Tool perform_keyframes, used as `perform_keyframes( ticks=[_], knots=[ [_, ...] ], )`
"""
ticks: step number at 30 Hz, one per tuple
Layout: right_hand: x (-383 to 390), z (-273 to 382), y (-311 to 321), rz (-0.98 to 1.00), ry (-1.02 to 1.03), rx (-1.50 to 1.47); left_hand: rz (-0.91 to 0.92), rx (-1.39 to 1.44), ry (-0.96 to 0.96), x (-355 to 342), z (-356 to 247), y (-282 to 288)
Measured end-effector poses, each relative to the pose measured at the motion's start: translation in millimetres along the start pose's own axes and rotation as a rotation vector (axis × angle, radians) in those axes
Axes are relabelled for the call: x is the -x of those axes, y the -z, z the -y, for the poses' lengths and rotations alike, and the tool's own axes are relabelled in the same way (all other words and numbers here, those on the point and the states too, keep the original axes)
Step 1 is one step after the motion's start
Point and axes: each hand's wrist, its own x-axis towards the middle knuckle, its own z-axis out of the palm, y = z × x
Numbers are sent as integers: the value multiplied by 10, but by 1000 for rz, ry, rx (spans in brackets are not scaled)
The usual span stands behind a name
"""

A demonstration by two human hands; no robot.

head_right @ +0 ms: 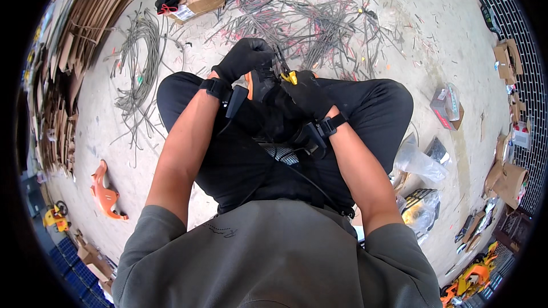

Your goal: The person strips and trims wires from a bundle using wire cutters while sitting on the floor.

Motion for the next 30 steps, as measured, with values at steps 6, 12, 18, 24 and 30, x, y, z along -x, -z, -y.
perform_keyframes(
  ticks=[6,12,18,24,30],
  knots=[
    [9,-30,-48,17,-11,-4,-21,-75,-23,2,-2,-9],
    [11,-55,-96,0,7,17,-40,-152,-36,11,-18,-24],
    [8,-31,-94,-5,6,69,-46,-159,-27,17,-20,-38],
    [24,-47,-135,-48,35,98,-40,-176,4,10,-7,-36],
    [31,-39,-168,-81,6,53,-31,-176,27,31,-53,-32]
  ],
)
